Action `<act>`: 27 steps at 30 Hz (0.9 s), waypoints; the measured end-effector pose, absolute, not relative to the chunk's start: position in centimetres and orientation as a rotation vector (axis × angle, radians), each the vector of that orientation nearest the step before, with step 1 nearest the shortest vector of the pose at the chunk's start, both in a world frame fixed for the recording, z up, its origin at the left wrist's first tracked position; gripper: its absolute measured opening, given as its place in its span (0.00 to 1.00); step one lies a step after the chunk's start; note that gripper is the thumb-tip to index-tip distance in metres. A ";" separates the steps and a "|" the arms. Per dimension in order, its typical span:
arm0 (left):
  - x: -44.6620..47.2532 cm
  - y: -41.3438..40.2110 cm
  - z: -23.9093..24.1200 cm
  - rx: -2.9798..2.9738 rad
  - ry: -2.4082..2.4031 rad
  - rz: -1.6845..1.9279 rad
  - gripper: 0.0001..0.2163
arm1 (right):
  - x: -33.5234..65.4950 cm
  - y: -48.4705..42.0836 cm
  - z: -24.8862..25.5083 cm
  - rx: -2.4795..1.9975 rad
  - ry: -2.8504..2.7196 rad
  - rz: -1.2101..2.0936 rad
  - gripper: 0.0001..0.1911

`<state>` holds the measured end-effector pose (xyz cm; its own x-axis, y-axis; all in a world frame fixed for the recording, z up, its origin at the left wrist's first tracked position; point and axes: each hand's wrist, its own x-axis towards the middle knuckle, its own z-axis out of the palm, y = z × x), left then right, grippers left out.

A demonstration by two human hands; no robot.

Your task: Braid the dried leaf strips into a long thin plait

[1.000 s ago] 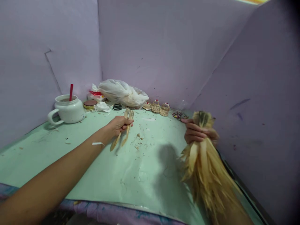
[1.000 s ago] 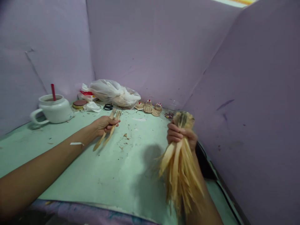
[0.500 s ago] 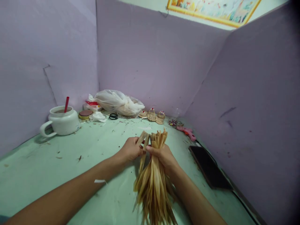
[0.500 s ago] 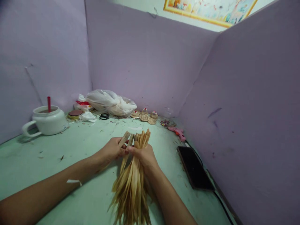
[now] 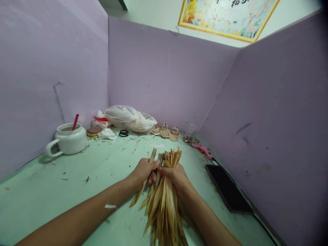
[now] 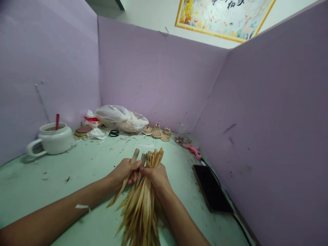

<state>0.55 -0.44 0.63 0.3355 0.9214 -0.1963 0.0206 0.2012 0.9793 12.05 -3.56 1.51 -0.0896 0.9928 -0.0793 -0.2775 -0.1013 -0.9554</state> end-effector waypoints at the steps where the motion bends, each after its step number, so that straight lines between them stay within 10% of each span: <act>1: 0.6 -0.6 0.7 1.231 1.037 0.834 0.15 | 12.0 -3.6 1.5 -1.033 -1.015 1.441 0.04; 27: 0.1 0.2 1.0 1.390 1.178 0.925 0.05 | 13.1 -2.3 0.5 -1.187 -1.029 1.324 0.15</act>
<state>0.06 0.17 1.02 0.2180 0.9738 -0.0654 0.1678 0.0287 0.9854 13.13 -2.33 0.55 0.0241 0.9945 -0.1019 -0.1465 -0.0974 -0.9844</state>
